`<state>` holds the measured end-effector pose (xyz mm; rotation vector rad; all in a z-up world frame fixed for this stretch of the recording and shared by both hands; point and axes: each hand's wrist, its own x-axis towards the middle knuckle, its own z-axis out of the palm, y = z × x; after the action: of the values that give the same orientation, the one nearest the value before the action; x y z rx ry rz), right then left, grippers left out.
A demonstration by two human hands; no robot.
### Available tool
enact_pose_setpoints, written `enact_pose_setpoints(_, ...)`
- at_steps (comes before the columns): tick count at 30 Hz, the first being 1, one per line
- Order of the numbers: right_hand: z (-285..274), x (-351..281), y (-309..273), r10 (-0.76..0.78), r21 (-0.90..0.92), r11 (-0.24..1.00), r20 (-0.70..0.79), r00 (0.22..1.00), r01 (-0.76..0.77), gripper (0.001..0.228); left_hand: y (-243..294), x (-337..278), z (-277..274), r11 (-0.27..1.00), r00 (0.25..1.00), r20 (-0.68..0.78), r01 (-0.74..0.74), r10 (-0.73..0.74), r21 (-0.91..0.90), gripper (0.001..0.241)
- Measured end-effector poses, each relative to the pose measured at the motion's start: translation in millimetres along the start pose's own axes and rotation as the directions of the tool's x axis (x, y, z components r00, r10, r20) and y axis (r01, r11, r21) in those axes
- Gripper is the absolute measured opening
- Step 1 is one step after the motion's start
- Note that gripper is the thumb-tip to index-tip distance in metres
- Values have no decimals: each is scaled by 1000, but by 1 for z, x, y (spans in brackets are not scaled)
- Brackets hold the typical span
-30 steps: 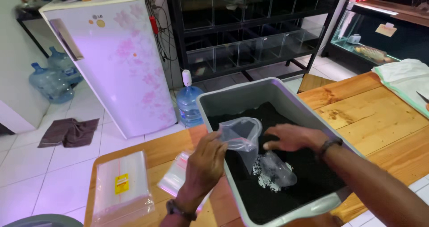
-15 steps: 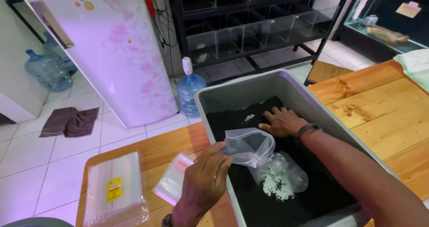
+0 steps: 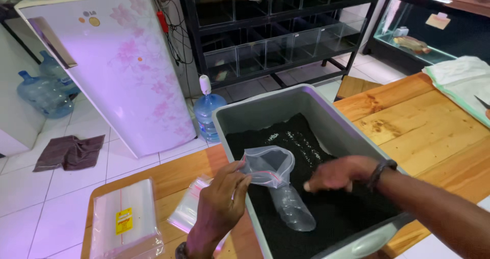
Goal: The person scoops black gravel from a large tub into small plastic bags using a plastic cup. They seal the bags and place them into a green bucket, repeating the process for multiple bags.
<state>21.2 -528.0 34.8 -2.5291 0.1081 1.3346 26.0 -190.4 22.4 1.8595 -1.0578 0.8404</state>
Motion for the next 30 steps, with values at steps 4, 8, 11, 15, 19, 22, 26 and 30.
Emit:
enact_pose_setpoints(4, -26, 38, 12, -79, -267, 964, -348, 934, -18, 58, -2, -4, 4, 1000, 1000, 18, 12, -12, 1, 8)
enact_pose_setpoints(8, -53, 106, 25, -38, -124, 992, -549, 835, -36, 70, -3, -5, 3, 999, 999, 28, -24, 24, 24, 5)
enact_pose_setpoints(11, -69, 166, 34, -7, -21, 1000, -616, 788, -7, 88, -7, -5, 3, 999, 999, 47, -19, 17, 29, 6)
enact_pose_setpoints(15, -71, 202, 22, 25, 13, 1000, -760, 649, -24, 98, -13, -3, 4, 995, 995, 77, -61, 67, -81, 8)
enact_pose_setpoints(19, -56, 187, 12, 8, -16, 1000, -716, 698, -27, 87, -16, -3, 4, 998, 997, 66, -32, 35, -50, 9)
enact_pose_setpoints(22, -37, 200, 23, -166, -194, 981, -768, 618, 23, 71, -16, -2, 2, 998, 997, 57, -60, 61, -14, 9)
enact_pose_setpoints(26, -8, 179, 17, -444, -347, 895, -623, 644, 281, 43, -10, 3, -7, 997, 995, 66, -77, 77, -11, 8)
enact_pose_setpoints(30, 38, 148, 2, -724, -349, 689, -284, 629, 635, 23, -3, 7, -17, 997, 995, 62, -72, 73, -20, 6)
